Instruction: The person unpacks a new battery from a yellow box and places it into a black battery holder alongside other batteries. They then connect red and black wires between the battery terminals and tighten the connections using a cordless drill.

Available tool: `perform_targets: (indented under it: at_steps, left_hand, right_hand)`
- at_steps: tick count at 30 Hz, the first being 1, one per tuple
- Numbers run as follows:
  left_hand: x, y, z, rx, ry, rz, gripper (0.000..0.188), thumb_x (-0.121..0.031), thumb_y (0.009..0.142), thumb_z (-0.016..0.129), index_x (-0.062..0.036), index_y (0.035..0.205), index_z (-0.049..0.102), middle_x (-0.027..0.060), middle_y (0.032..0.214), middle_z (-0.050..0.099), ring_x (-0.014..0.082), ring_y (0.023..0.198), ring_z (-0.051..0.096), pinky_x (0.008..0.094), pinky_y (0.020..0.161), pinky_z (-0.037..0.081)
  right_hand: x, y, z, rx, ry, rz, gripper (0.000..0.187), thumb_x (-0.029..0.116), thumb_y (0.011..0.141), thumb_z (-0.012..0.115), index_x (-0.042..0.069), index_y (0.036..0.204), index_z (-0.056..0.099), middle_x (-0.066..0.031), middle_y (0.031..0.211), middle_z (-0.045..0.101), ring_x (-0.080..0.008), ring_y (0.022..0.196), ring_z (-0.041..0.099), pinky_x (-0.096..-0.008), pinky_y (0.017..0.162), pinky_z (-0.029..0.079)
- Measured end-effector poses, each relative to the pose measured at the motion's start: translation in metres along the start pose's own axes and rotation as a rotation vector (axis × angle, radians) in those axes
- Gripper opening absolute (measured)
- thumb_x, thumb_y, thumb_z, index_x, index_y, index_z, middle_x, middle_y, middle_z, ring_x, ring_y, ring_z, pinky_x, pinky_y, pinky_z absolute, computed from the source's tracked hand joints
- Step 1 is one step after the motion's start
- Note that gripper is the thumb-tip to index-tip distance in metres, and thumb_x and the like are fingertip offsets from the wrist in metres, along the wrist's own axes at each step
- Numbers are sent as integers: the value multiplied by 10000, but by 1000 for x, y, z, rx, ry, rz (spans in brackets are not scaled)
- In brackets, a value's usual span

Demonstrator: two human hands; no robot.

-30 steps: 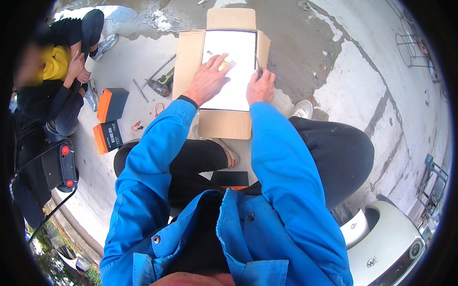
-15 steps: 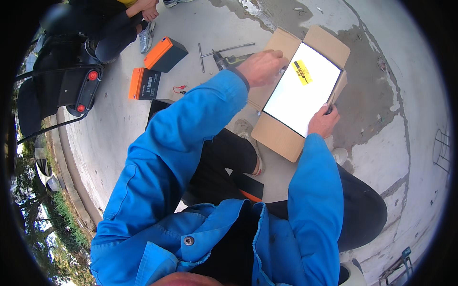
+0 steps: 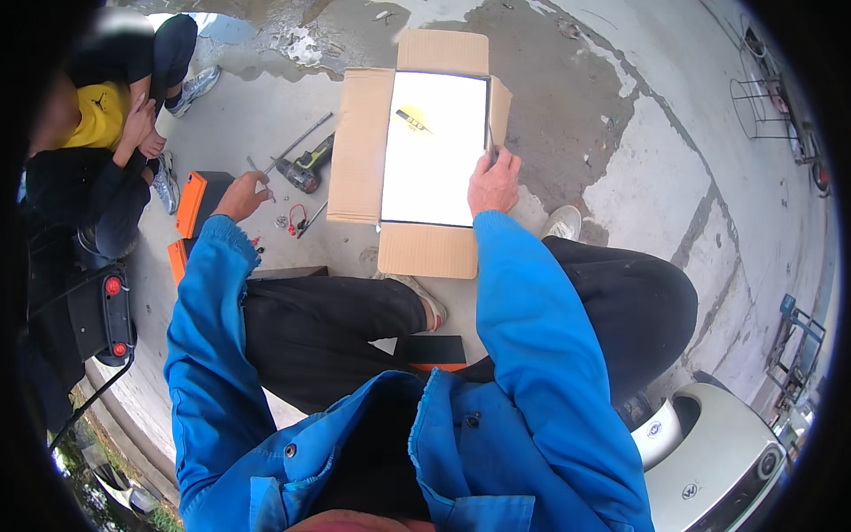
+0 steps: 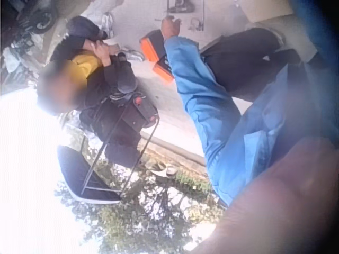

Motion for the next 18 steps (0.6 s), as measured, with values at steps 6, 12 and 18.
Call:
perform_targets:
  at_steps: [6,12,18]
  left_hand:
    - [-205,56,-55,-21,-478,241,454,-286,1076,766,58,1370,735,256,1271,789,378,1170,784,462,1020,620]
    - [-306,58,7,93,-188,162,821,-432,1020,818,158,1531,561,429,1661,452,516,1510,515,498,1239,465]
    - [-338,42,70,-113,-162,100,1080,-388,899,908,144,1661,358,469,1780,180,675,1647,184,620,1374,235]
  right_hand:
    - [-2,0,-1,26,75,48,475,429,1171,573,70,1475,632,-157,1476,599,-416,1269,696,-550,1060,577]
    - [-2,1,-4,69,131,60,589,501,1079,717,72,1474,636,-157,1484,599,-418,1289,694,-554,1069,572]
    - [1,0,-12,37,202,88,694,523,993,819,67,1480,625,-158,1465,600,-432,1285,688,-562,1057,572]
Point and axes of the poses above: each hand's wrist, its own y-axis towards the middle knuckle, its own z-axis out of the palm, x = y × z, the point moved 6 cm from there along y, towards the middle knuckle
